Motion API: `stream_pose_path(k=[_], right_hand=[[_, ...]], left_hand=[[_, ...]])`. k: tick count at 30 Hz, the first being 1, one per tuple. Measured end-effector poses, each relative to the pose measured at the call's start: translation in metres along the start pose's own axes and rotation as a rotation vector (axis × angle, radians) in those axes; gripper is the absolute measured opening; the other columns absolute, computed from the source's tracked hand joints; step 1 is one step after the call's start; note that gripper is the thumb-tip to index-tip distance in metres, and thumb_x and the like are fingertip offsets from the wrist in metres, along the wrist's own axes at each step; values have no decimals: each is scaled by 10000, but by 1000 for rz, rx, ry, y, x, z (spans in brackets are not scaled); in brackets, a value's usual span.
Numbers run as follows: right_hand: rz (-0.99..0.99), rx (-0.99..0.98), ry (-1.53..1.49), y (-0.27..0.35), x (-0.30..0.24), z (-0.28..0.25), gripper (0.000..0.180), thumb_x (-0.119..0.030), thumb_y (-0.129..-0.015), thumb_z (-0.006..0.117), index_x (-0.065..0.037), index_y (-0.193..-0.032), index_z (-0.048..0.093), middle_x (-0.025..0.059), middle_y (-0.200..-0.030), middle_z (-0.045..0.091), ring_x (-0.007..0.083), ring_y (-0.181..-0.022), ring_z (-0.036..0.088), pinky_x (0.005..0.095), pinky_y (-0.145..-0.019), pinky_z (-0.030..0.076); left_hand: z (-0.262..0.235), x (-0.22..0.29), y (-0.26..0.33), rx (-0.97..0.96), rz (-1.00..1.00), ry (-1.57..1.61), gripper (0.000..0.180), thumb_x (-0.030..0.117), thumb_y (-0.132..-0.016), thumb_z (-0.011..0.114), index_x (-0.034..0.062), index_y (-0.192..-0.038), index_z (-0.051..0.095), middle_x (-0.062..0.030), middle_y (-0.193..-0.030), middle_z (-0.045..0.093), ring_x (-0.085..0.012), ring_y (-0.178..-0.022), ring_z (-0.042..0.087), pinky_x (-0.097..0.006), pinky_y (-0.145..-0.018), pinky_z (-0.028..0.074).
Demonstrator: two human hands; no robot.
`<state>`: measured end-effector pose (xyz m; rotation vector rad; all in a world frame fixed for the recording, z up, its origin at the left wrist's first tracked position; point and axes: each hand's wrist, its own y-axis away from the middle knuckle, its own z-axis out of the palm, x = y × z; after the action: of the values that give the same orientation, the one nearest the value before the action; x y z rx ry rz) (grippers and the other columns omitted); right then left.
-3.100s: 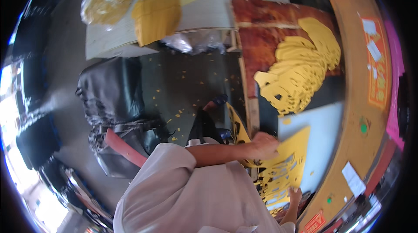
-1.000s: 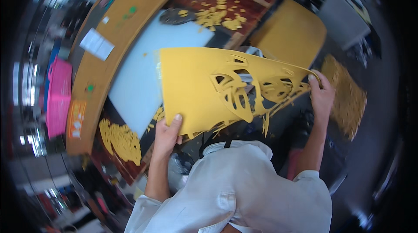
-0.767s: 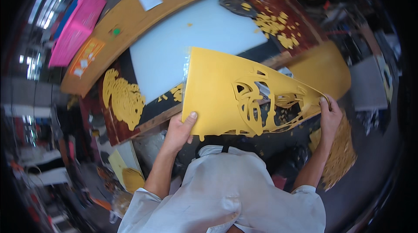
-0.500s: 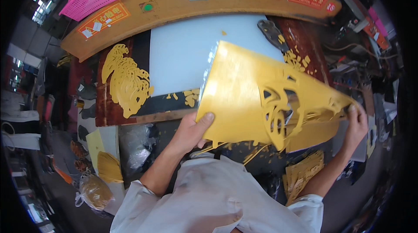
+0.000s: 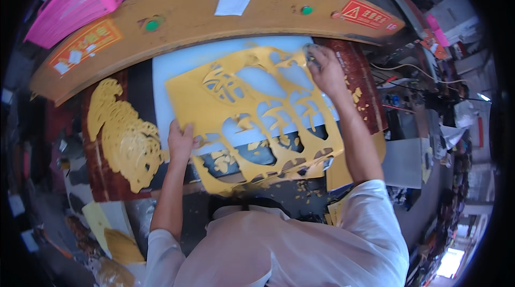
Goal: The person trims the edges of a yellow plastic cutout using scissors. They rotate the piece and make small cuts to refine the shape, then place the trimmed piece on the table.
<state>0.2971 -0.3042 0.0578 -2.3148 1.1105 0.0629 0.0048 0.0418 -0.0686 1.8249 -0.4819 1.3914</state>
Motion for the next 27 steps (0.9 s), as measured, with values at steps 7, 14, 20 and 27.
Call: stream_pose_path(k=[7, 14, 20, 27], right_hand=[[789, -309, -88, 51, 132, -10, 530, -285, -899, 759, -65, -1375, 682, 236, -1427, 606, 379, -1134, 703, 411, -1001, 541], [556, -450, 130, 41, 186, 46, 954, -470, -728, 866, -83, -1539, 546, 316, -1562, 456, 438, -1379, 537, 444, -1154, 451], [453, -457, -238, 28, 233, 65, 853, -369, -780, 851, -105, -1535, 554, 293, -1474, 547, 407, -1352, 571, 421, -1115, 477], [562, -601, 341, -6, 263, 3, 584, -468, -917, 716, -163, -1412, 656, 208, -1374, 666, 422, -1294, 600, 466, -1086, 488]], left_hand=[[-10, -49, -2, 83, 416, -786, 564, 125, -998, 631, 27, -1535, 491, -252, -1219, 592, -426, -1061, 651, -487, -932, 539], [17, -14, 7, 14, 196, -1022, 628, 268, -976, 703, 36, -1528, 516, -224, -1136, 588, -431, -1003, 658, -497, -893, 550], [48, 14, 17, -20, 44, -1290, 1065, 530, -799, 861, 9, -1596, 383, -246, -1264, 542, -431, -1138, 626, -487, -968, 529], [69, 31, 18, -4, -134, -1353, 1136, 550, -781, 868, -5, -1613, 328, -229, -1278, 523, -424, -1174, 594, -482, -983, 527]])
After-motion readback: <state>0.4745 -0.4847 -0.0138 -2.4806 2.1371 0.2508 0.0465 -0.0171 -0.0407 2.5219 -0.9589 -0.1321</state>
